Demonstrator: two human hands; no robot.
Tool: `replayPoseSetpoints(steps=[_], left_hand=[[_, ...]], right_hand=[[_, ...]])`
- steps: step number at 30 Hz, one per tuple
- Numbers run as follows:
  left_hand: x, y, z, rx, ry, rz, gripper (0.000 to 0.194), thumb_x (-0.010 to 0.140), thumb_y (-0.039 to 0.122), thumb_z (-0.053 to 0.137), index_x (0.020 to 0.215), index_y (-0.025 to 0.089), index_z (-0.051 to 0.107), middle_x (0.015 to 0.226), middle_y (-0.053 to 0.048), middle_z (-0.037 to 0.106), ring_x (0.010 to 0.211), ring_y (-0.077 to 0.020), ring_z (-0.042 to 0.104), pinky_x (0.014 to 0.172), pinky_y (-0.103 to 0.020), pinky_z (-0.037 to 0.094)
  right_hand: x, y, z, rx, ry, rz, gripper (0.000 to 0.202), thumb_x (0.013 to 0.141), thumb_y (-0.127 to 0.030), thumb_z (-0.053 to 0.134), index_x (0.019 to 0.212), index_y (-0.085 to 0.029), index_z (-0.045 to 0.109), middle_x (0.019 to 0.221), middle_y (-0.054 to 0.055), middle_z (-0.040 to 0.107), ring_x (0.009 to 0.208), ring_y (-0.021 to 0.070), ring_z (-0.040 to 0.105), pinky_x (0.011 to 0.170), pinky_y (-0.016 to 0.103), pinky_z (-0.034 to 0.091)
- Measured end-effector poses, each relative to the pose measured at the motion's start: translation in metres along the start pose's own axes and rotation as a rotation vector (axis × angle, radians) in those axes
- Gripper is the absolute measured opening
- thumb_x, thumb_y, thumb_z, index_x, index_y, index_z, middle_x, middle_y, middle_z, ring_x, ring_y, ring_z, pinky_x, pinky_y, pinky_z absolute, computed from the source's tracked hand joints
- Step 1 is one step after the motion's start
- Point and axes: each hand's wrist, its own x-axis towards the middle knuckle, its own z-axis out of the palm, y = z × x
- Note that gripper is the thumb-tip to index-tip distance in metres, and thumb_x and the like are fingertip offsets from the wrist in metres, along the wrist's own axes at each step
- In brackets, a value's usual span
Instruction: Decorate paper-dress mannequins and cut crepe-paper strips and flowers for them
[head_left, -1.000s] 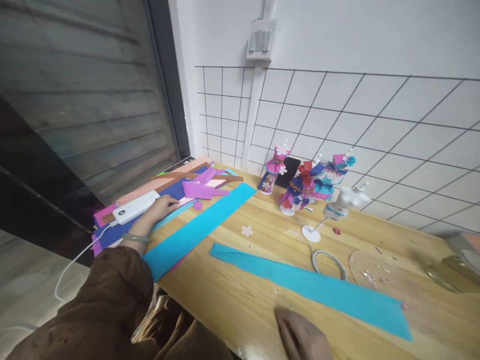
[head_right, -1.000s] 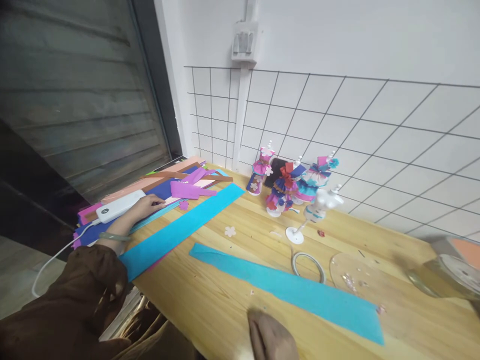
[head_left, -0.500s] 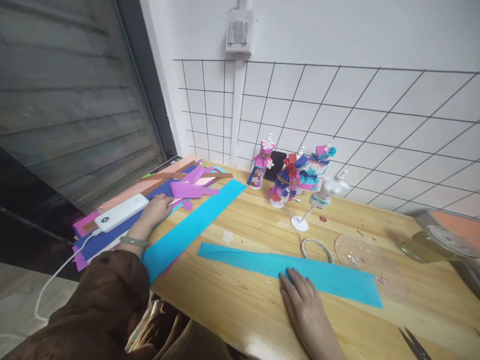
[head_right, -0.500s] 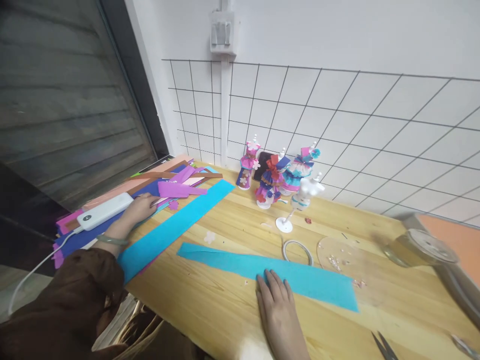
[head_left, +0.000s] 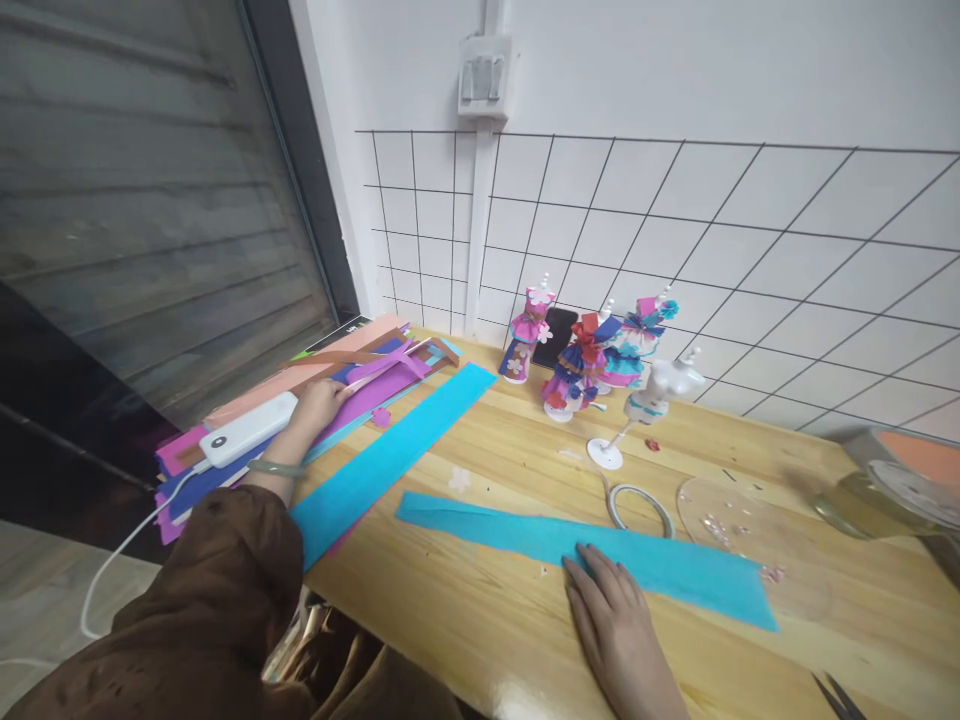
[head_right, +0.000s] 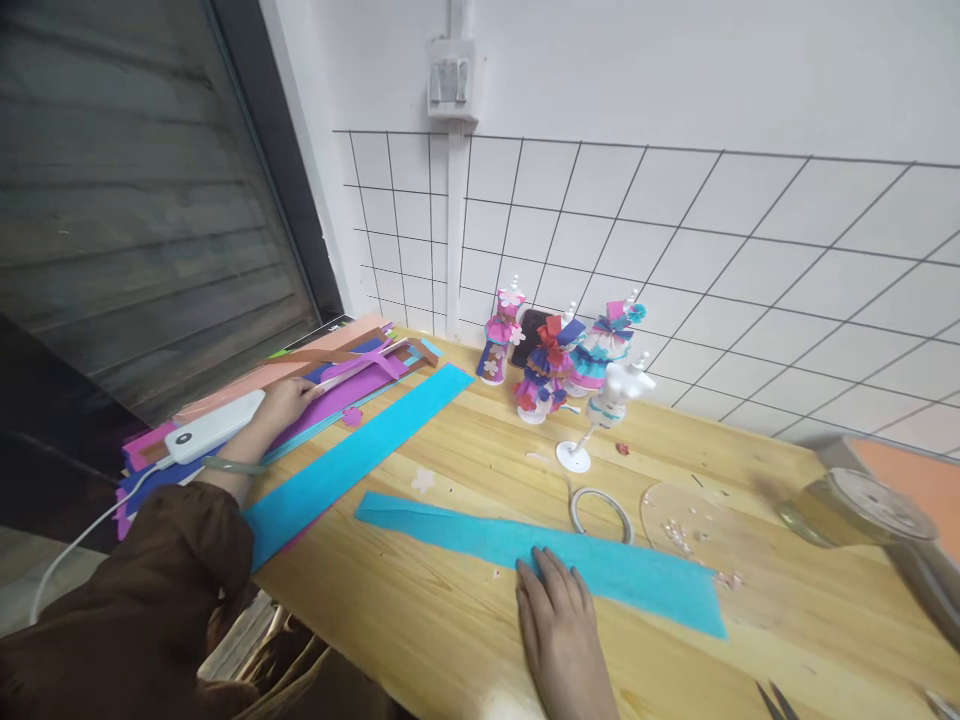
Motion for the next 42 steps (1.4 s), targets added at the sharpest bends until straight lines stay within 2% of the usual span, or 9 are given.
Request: replayPoseSetpoints(steps=[8, 14, 17, 23, 25, 30, 34, 37, 42], left_hand=[[0.008, -0.012, -0.029, -0.149, 0.070, -0.013, 0.035, 0.079, 0.043, 0.037, 0.067, 0.017, 0.056, 0.067, -0.003, 0.061, 0.065, -0.0166, 0.053, 0.058, -0.025, 0.035], [0.009, -0.016, -0.036, -0.240, 0.095, -0.138, 0.032, 0.080, 0.040, 0.037, 0.076, 0.013, 0.055, 0.070, -0.002, 0.057, 0.067, -0.0152, 0.051, 0.063, -0.024, 0.037], [0.004, -0.010, -0.038, -0.245, 0.119, -0.137, 0.034, 0.082, 0.039, 0.035, 0.080, 0.012, 0.056, 0.076, -0.004, 0.059, 0.072, -0.0166, 0.052, 0.067, -0.025, 0.039], [-0.028, 0.030, -0.028, -0.246, 0.163, 0.163, 0.034, 0.084, 0.038, 0.035, 0.087, 0.016, 0.061, 0.093, -0.007, 0.064, 0.089, -0.0196, 0.055, 0.083, -0.028, 0.039], [-0.042, 0.046, -0.023, -0.242, 0.132, 0.250, 0.035, 0.086, 0.037, 0.034, 0.086, 0.016, 0.061, 0.092, -0.007, 0.064, 0.090, -0.0198, 0.055, 0.084, -0.029, 0.039], [-0.069, 0.075, -0.022, -0.230, 0.132, 0.263, 0.035, 0.089, 0.035, 0.030, 0.094, 0.017, 0.060, 0.095, -0.007, 0.065, 0.090, -0.0204, 0.057, 0.081, -0.031, 0.041], [-0.088, 0.092, -0.034, -0.288, 0.248, 0.260, 0.033, 0.090, 0.031, 0.030, 0.097, 0.017, 0.059, 0.097, -0.007, 0.065, 0.090, -0.0186, 0.059, 0.081, -0.030, 0.041], [-0.102, 0.110, -0.045, -0.342, 0.399, 0.302, 0.025, 0.089, 0.027, 0.037, 0.093, 0.017, 0.060, 0.091, -0.005, 0.067, 0.086, -0.0168, 0.060, 0.080, -0.029, 0.043], [-0.125, 0.158, -0.053, -0.460, 0.596, 0.420, 0.014, 0.082, 0.019, 0.048, 0.090, 0.018, 0.059, 0.086, -0.005, 0.068, 0.086, -0.0155, 0.061, 0.084, -0.031, 0.045]], right_hand=[[0.001, -0.001, -0.001, 0.013, -0.004, 0.020, 0.032, 0.089, -0.032, 0.037, 0.109, -0.018, 0.057, 0.115, 0.012, 0.058, 0.111, 0.0261, 0.050, 0.093, 0.048, 0.038], [0.002, -0.002, -0.001, 0.016, -0.004, 0.019, 0.031, 0.090, -0.031, 0.037, 0.111, -0.018, 0.057, 0.116, 0.012, 0.057, 0.111, 0.0258, 0.050, 0.093, 0.047, 0.038], [0.001, -0.001, 0.000, 0.011, 0.009, 0.010, 0.032, 0.090, -0.032, 0.036, 0.110, -0.018, 0.057, 0.115, 0.012, 0.057, 0.110, 0.0260, 0.051, 0.092, 0.047, 0.038], [0.001, 0.000, 0.000, 0.003, 0.009, 0.007, 0.033, 0.090, -0.033, 0.036, 0.110, -0.018, 0.056, 0.115, 0.012, 0.058, 0.110, 0.0256, 0.051, 0.091, 0.047, 0.039], [0.001, 0.000, 0.000, 0.003, 0.006, 0.006, 0.033, 0.090, -0.033, 0.036, 0.110, -0.018, 0.057, 0.115, 0.012, 0.058, 0.110, 0.0258, 0.051, 0.091, 0.047, 0.039], [0.002, 0.000, -0.001, 0.003, 0.013, 0.001, 0.034, 0.090, -0.033, 0.035, 0.109, -0.017, 0.058, 0.114, 0.013, 0.058, 0.110, 0.0261, 0.051, 0.091, 0.047, 0.040], [0.001, 0.000, 0.000, 0.005, 0.014, 0.001, 0.033, 0.090, -0.033, 0.035, 0.108, -0.017, 0.058, 0.114, 0.013, 0.058, 0.110, 0.0262, 0.051, 0.091, 0.047, 0.040], [0.000, 0.000, 0.000, 0.011, 0.010, 0.005, 0.033, 0.090, -0.032, 0.036, 0.109, -0.017, 0.057, 0.115, 0.013, 0.057, 0.110, 0.0266, 0.051, 0.091, 0.048, 0.040], [0.000, 0.001, 0.001, 0.074, 0.014, 0.031, 0.031, 0.088, -0.032, 0.040, 0.109, -0.017, 0.057, 0.117, 0.014, 0.056, 0.111, 0.0279, 0.050, 0.090, 0.049, 0.041]])
